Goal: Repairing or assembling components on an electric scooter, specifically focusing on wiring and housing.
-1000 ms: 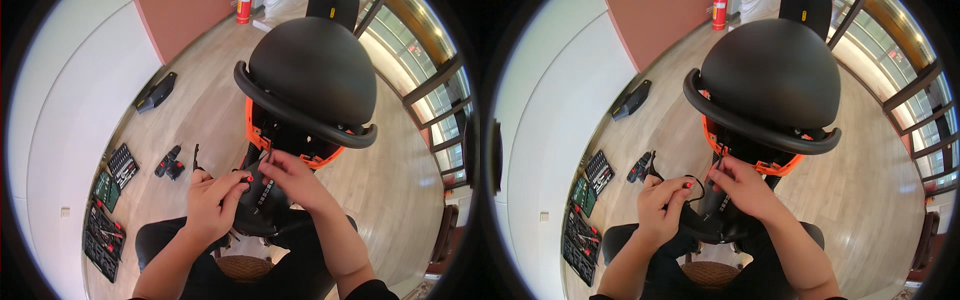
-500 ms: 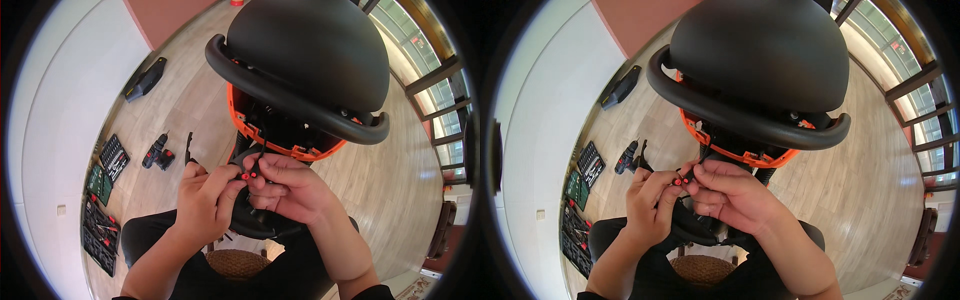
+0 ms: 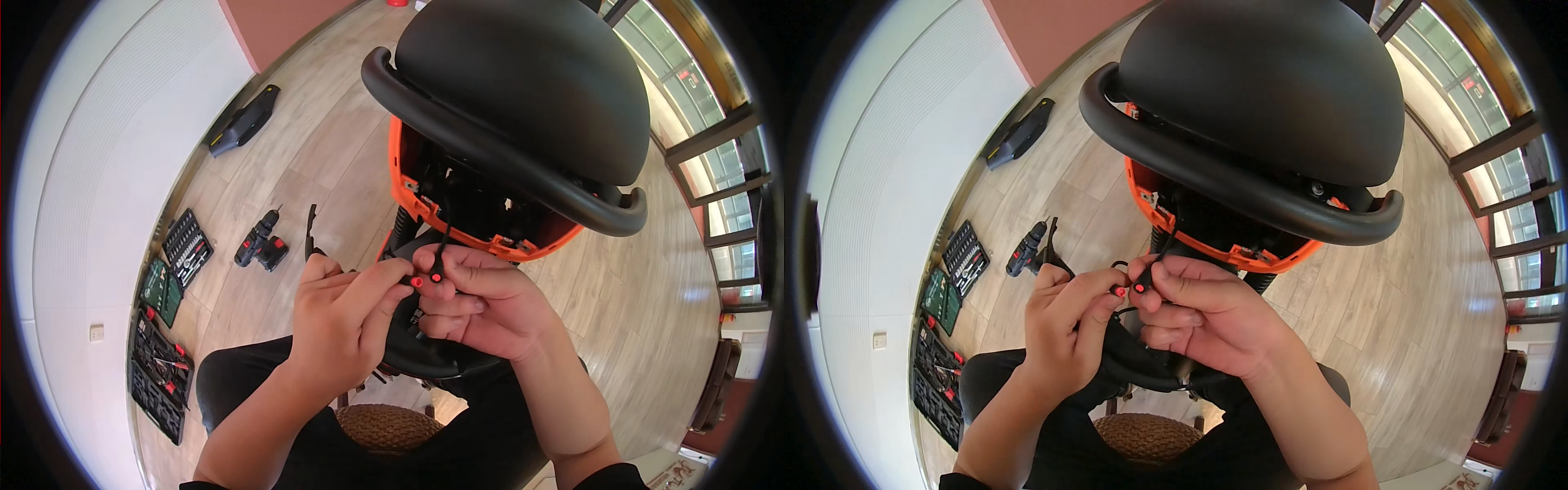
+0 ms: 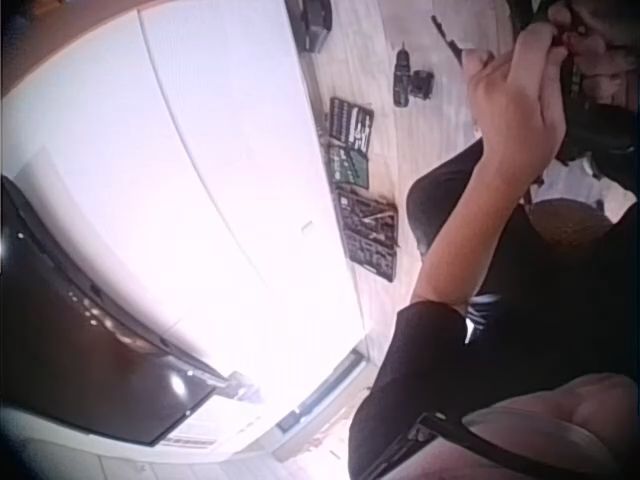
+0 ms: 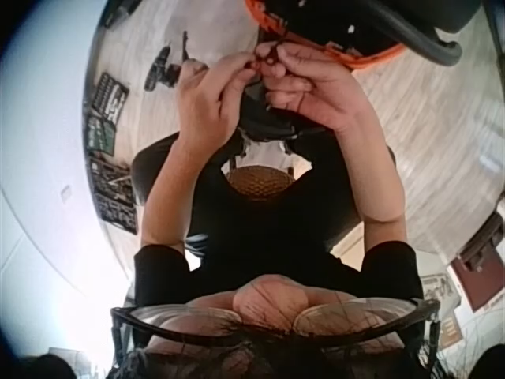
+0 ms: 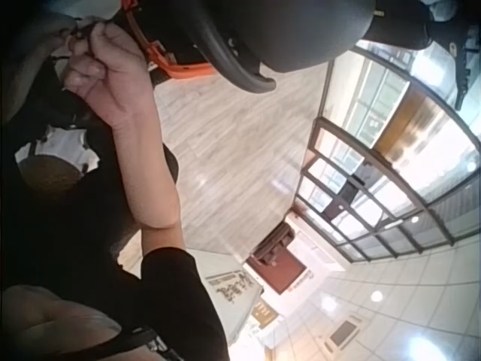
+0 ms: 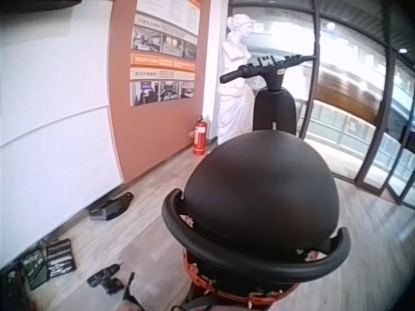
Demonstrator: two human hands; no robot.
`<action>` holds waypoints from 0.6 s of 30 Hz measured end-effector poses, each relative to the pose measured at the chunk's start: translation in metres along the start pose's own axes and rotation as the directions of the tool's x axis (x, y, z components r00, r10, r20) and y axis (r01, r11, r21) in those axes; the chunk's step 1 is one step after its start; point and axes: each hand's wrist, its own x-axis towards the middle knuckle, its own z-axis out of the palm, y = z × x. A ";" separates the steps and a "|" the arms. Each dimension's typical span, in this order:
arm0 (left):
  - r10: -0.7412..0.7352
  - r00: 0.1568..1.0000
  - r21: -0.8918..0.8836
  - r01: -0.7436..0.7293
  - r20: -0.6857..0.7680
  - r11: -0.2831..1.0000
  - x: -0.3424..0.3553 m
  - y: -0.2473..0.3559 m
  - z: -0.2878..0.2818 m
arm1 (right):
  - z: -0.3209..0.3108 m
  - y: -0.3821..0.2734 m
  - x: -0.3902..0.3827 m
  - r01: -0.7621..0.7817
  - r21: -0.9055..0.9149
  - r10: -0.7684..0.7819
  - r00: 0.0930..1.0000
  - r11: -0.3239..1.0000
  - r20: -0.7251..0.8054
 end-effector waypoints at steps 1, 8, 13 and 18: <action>-0.007 1.000 -0.008 0.007 0.004 1.000 -0.001 -0.001 0.001 | 0.000 0.000 0.000 -0.001 0.001 0.001 1.000 1.000 0.001; -0.009 1.000 -0.050 0.011 0.029 0.999 0.000 -0.002 0.003 | -0.001 0.000 -0.001 0.002 -0.061 -0.004 0.999 0.998 -0.033; 0.005 0.999 -0.061 -0.003 0.033 0.998 0.000 -0.006 0.004 | 0.000 -0.001 -0.001 0.006 -0.079 -0.007 1.000 0.997 -0.019; 0.034 0.999 -0.133 -0.030 0.024 0.991 -0.001 -0.009 0.005 | 0.001 0.000 -0.003 0.002 -0.038 0.000 0.999 0.999 0.035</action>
